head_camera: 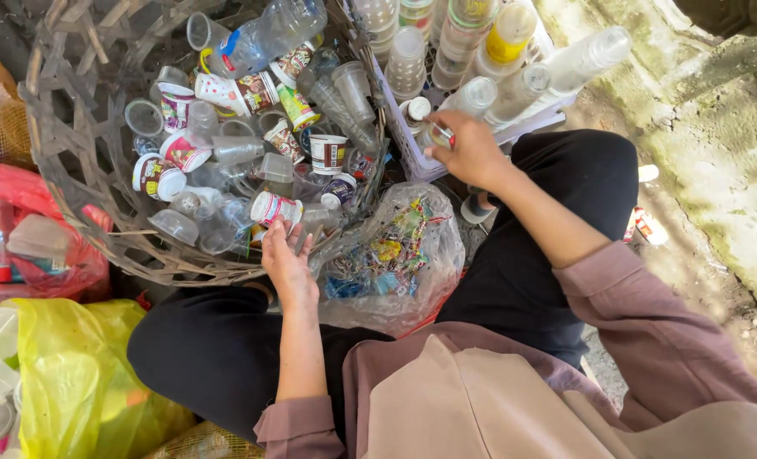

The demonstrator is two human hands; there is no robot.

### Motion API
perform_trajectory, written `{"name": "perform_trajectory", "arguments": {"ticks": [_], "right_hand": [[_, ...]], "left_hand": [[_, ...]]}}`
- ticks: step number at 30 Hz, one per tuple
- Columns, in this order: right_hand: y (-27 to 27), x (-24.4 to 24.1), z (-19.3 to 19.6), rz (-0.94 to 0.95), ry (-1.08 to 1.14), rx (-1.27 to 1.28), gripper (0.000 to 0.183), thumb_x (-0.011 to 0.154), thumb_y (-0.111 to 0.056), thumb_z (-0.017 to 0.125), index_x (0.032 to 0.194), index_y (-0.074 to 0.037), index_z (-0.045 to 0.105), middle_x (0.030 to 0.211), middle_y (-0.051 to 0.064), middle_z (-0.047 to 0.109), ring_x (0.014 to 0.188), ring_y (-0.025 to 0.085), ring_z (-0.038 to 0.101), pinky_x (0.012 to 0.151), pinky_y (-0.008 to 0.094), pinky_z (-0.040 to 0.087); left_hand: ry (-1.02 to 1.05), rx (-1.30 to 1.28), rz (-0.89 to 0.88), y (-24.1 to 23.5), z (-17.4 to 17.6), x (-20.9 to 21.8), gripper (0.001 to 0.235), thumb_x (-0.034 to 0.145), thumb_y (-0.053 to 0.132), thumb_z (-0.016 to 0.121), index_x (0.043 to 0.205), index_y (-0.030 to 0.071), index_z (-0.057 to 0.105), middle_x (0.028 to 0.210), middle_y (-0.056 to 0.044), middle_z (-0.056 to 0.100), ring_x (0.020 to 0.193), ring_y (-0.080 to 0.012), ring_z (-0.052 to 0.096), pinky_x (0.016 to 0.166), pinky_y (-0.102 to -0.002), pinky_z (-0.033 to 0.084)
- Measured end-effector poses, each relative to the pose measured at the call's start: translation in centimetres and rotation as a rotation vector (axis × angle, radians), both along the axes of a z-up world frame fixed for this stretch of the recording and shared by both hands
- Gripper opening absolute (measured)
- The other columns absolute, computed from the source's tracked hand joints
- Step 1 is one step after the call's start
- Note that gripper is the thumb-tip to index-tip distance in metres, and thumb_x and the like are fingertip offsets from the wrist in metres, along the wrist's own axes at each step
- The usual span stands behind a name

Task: The person sits on the ground and cleans the inside of small plastic cups using a red-handled tool. They pick up cups from a woven basket, scrape the interior, and place the cleaned cups into a white crate.

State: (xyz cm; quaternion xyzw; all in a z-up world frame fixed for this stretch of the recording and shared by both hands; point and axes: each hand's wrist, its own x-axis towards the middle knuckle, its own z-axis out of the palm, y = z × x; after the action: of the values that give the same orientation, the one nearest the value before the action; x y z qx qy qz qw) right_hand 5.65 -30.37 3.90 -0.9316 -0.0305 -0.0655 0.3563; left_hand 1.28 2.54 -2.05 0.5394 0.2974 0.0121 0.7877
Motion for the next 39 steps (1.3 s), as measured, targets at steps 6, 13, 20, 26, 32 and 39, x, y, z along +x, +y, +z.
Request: {"name": "perform_trajectory", "arguments": {"ticks": [6, 13, 20, 26, 32, 39], "right_hand": [[0.7, 0.5, -3.2, -0.062, 0.204, 0.159, 0.045, 0.079, -0.023, 0.086, 0.122, -0.019, 0.072, 0.092, 0.007, 0.072, 0.07, 0.027, 0.067, 0.071, 0.04, 0.054], [1.8, 0.5, -3.3, -0.088, 0.23, 0.216, 0.045, 0.079, -0.021, 0.086, 0.122, -0.019, 0.072, 0.087, 0.005, 0.072, 0.065, 0.021, 0.064, 0.066, 0.035, 0.053], [2.4, 0.6, -3.2, -0.088, 0.238, 0.25, 0.043, 0.079, -0.021, 0.085, 0.12, -0.019, 0.073, 0.084, 0.004, 0.071, 0.063, 0.019, 0.063, 0.064, 0.033, 0.053], [2.5, 0.6, -3.3, -0.091, 0.235, 0.268, 0.043, 0.079, -0.02, 0.084, 0.12, -0.017, 0.073, 0.083, 0.005, 0.071, 0.062, 0.018, 0.061, 0.064, 0.033, 0.052], [2.4, 0.7, -4.1, -0.092, 0.244, 0.257, 0.043, 0.078, -0.021, 0.084, 0.12, -0.018, 0.073, 0.082, 0.004, 0.071, 0.063, 0.018, 0.062, 0.064, 0.033, 0.052], [2.2, 1.1, -5.0, -0.077, 0.246, 0.216, 0.043, 0.078, -0.021, 0.084, 0.12, -0.017, 0.073, 0.083, 0.006, 0.072, 0.065, 0.021, 0.063, 0.066, 0.035, 0.053]], "left_hand": [[0.013, -0.004, 0.015, 0.1, 0.1, 0.1, 0.045, 0.101, 0.036, 0.062, 0.135, 0.006, 0.057, 0.121, -0.009, 0.056, 0.108, -0.0201, 0.06, 0.087, -0.037, 0.055], [0.035, 0.009, 0.016, 0.3, -0.3, 0.1, 0.044, 0.1, 0.034, 0.062, 0.134, 0.006, 0.058, 0.119, -0.008, 0.057, 0.106, -0.0182, 0.061, 0.087, -0.036, 0.055], [0.044, 0.008, 0.02, 0.2, -0.2, 0.3, 0.044, 0.1, 0.034, 0.063, 0.134, 0.006, 0.058, 0.118, -0.008, 0.057, 0.106, -0.0176, 0.061, 0.087, -0.035, 0.055], [0.041, 0.005, 0.017, 0.0, -0.5, 0.4, 0.044, 0.1, 0.034, 0.063, 0.133, 0.006, 0.058, 0.119, -0.007, 0.057, 0.106, -0.0172, 0.06, 0.087, -0.035, 0.055], [0.038, 0.001, 0.023, 0.1, -0.6, 0.4, 0.043, 0.1, 0.034, 0.063, 0.132, 0.006, 0.058, 0.117, -0.007, 0.057, 0.104, -0.0165, 0.061, 0.085, -0.034, 0.056], [0.031, 0.001, 0.031, 0.1, -0.7, 0.4, 0.044, 0.1, 0.034, 0.063, 0.133, 0.005, 0.058, 0.118, -0.008, 0.057, 0.106, -0.0171, 0.061, 0.086, -0.034, 0.056]]}}
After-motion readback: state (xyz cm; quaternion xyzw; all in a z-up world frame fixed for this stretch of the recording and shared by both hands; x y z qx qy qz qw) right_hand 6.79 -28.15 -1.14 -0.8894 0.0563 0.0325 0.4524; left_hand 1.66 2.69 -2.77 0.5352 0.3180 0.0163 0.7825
